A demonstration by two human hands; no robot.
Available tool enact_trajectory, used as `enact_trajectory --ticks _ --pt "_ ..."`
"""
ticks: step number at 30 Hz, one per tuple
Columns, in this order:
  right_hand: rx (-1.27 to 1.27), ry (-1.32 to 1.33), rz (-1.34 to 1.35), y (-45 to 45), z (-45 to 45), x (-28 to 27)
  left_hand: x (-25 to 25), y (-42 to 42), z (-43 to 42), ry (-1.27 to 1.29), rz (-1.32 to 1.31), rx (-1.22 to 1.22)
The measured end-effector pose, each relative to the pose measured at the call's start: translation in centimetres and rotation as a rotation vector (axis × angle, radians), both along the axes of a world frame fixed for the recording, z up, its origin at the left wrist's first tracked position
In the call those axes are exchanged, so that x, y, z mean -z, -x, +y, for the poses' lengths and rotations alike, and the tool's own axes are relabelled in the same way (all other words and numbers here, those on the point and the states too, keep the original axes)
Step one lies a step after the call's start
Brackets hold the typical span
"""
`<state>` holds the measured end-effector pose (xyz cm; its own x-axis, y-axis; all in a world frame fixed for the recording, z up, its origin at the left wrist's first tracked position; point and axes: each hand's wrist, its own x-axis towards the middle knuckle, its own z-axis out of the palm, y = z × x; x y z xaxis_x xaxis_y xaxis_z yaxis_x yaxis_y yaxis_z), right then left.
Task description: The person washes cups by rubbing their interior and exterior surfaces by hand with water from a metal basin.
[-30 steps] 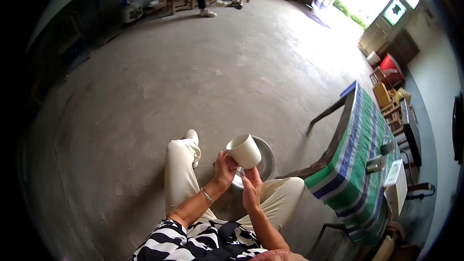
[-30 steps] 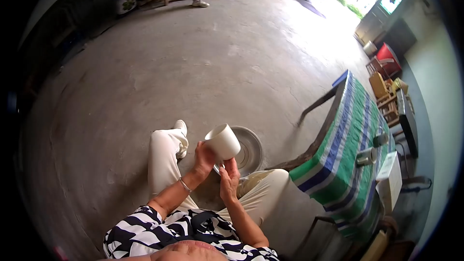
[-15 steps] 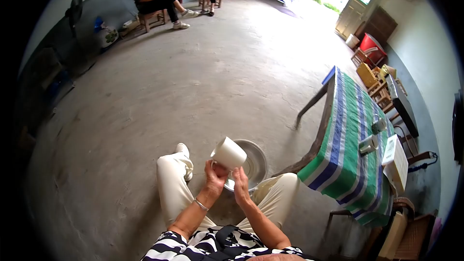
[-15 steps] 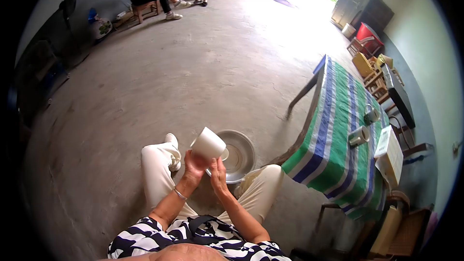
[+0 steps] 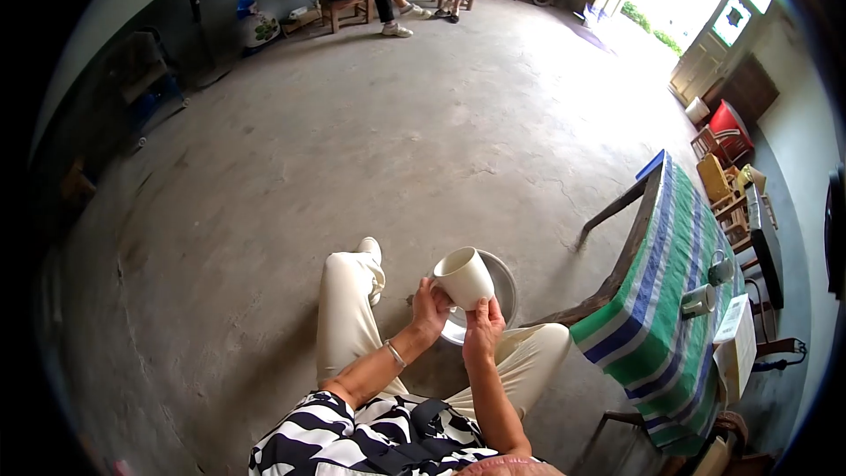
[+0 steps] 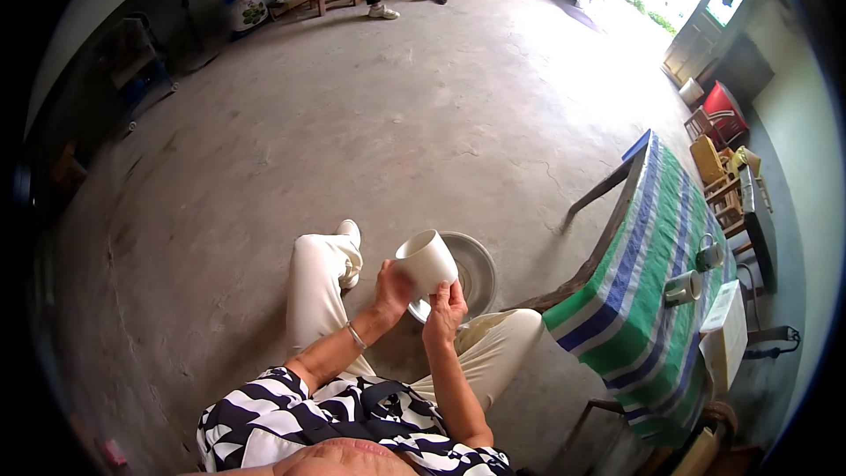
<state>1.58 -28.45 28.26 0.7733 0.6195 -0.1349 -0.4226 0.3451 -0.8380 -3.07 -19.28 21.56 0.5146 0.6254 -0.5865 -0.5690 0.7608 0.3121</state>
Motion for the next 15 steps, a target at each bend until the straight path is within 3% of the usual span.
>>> enact_trajectory --ticks 2,4,5,6,8,10,12,15 --pt "0.003 0.043 -0.017 0.8 -0.3 -0.3 0.9 -0.1 -0.1 -0.029 -0.11 0.021" --pt "0.046 0.11 -0.316 2.1 0.0 -1.4 -1.1 -0.6 -0.3 0.044 -0.131 0.003" --pt "-0.007 0.057 -0.295 3.0 0.0 -2.0 -1.6 -0.6 -0.2 0.091 -0.119 -0.008" --pt "-0.008 0.022 -0.439 3.4 0.1 -1.2 -2.2 -0.5 -0.1 0.138 -0.108 -0.02" --pt "-0.057 0.238 -0.534 4.2 -1.1 -0.1 -1.9 0.0 -0.2 0.035 -0.108 0.046" --pt "-0.104 0.286 -0.573 3.8 -2.0 0.5 -0.6 0.1 0.1 -0.02 -0.178 0.082" --pt "-0.158 0.325 -0.609 3.1 -2.2 1.2 0.0 0.2 0.2 0.086 -0.218 0.12" --pt "-0.167 0.284 -0.494 2.8 -1.7 0.3 0.2 0.2 0.3 0.095 -0.206 0.154"
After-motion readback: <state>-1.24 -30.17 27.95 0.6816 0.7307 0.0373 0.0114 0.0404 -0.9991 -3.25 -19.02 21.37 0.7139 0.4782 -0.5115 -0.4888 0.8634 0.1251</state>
